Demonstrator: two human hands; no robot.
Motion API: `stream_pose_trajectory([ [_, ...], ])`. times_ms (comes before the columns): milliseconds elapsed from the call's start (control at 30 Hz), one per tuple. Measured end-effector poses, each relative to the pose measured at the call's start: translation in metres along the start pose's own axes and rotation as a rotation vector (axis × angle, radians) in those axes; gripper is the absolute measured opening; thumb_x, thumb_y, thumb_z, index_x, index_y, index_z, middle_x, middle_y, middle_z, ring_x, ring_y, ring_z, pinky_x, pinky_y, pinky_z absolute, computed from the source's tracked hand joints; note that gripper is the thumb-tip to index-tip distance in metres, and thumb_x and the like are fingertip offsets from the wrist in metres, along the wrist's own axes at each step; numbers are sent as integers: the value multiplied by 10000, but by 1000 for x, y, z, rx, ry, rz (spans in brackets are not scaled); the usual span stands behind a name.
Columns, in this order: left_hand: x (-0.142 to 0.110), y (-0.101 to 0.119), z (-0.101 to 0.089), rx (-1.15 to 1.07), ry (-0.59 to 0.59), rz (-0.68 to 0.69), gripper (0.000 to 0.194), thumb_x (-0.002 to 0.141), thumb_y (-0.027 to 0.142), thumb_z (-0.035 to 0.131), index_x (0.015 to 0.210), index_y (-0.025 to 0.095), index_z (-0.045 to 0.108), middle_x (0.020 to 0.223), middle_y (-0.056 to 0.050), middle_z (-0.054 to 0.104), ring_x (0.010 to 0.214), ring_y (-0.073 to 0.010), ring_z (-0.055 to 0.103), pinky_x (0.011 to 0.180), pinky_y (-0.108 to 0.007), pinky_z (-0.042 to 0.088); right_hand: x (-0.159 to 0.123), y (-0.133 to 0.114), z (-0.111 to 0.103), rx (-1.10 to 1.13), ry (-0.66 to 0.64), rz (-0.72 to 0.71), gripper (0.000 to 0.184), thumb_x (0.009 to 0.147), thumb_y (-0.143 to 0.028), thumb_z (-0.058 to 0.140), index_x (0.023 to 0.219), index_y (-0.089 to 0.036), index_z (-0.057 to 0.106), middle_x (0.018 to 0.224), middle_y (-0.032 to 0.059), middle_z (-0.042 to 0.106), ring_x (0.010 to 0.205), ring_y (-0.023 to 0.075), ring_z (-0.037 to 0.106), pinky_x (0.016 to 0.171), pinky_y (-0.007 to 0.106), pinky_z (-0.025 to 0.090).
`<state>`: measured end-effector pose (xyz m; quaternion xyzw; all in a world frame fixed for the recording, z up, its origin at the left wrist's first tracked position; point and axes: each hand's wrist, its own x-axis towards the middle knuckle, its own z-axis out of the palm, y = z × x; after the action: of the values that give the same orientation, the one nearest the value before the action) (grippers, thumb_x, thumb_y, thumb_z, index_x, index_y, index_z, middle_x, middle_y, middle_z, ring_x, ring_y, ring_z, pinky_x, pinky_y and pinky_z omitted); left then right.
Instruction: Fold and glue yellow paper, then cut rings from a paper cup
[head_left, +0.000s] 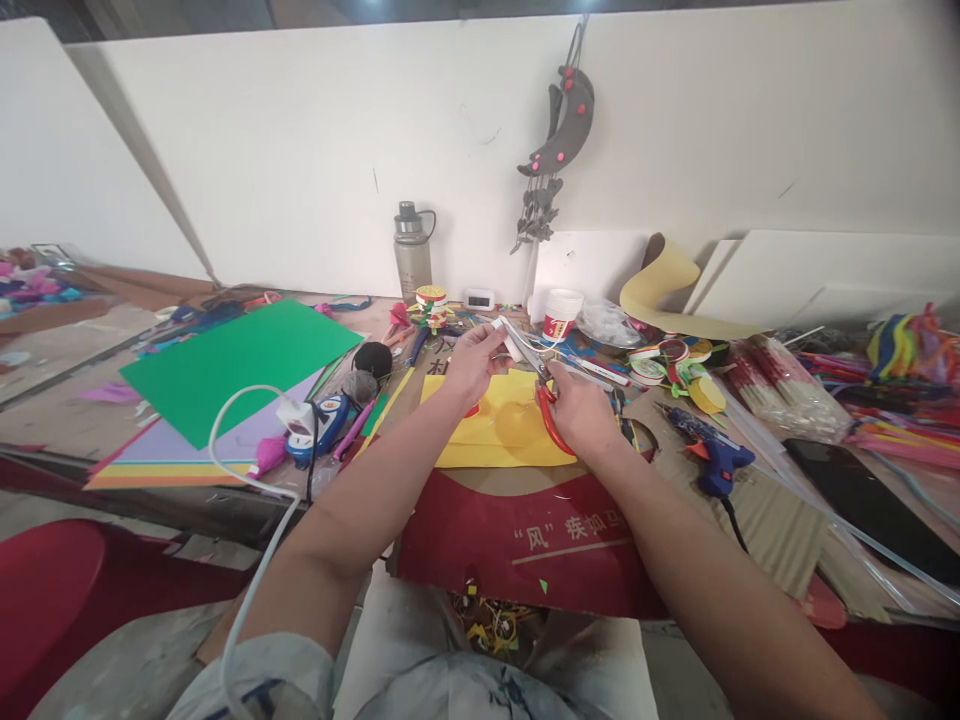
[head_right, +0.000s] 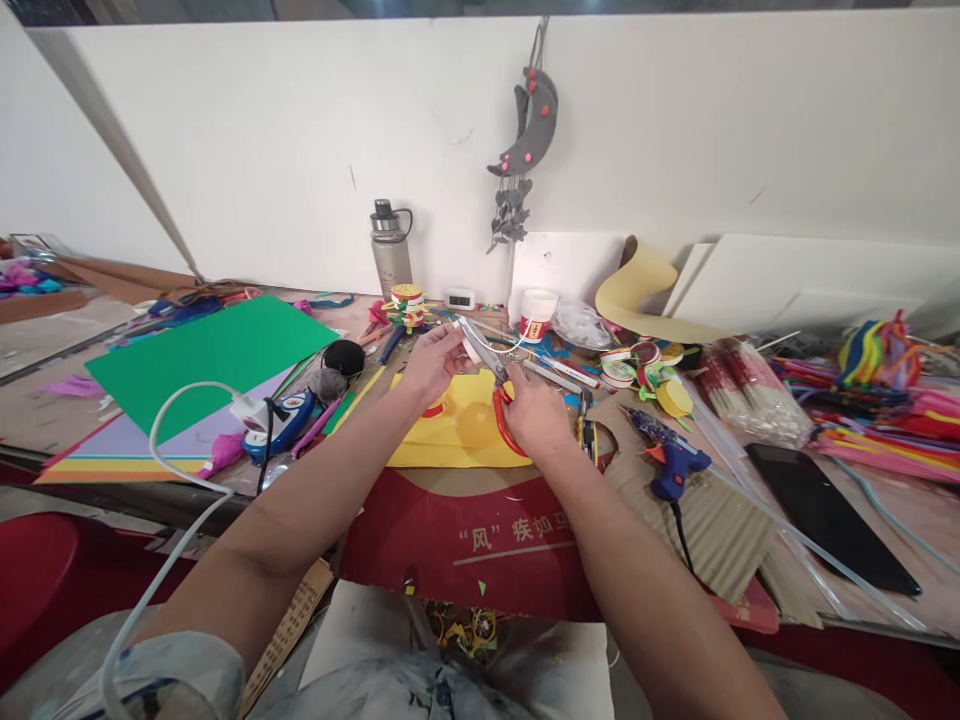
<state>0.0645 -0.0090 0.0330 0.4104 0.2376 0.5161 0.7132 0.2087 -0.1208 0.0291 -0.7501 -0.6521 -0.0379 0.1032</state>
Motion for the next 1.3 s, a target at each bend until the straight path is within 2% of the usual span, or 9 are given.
stream_pose_trajectory([
  [200,-1,4,-1,36,-23,31,419,832,299,940,732,164,556,710,26,680,611,-76,640,550,-204,505,1,1,1,-2,-16,12,443,1088,-256,432,1476,-167,627,1100,160,810,1003,311,769,806,350,481],
  [333,-1,2,0,53,-18,53,434,833,318,941,725,167,550,723,29,688,612,-76,646,558,-204,517,2,2,3,22,3,3,433,1099,-312,432,1459,-180,635,1144,161,807,1002,310,761,807,353,485],
  [467,-2,-4,2,103,-27,66,366,851,336,928,756,155,624,722,20,690,604,-80,636,579,-217,549,1,3,4,39,29,-3,422,1115,-370,426,1422,-183,646,1199,166,792,1027,309,755,807,347,482],
  [667,-4,-7,4,120,-32,55,384,835,367,941,756,157,630,711,25,673,606,-75,628,600,-215,563,1,3,2,23,33,9,413,1098,-321,452,1429,-166,645,1149,175,799,1024,318,756,817,352,485],
  [967,-5,-1,4,100,-46,24,385,823,331,953,745,150,622,715,7,696,623,-84,646,613,-224,550,2,3,2,42,24,7,453,1088,-294,445,1473,-156,639,1086,162,814,997,310,757,812,346,481],
  [1133,1,4,2,-43,16,-80,295,840,329,931,878,150,699,746,-5,730,629,-105,657,579,-236,515,3,4,4,40,12,1,441,1078,-285,448,1453,-169,649,1092,155,812,990,302,744,816,343,475],
  [1300,4,4,-1,-45,40,-38,282,850,224,918,801,148,651,706,19,697,604,-80,635,552,-218,478,3,5,6,36,20,-16,406,1090,-315,454,1412,-177,659,1131,156,796,999,301,734,826,348,471],
])
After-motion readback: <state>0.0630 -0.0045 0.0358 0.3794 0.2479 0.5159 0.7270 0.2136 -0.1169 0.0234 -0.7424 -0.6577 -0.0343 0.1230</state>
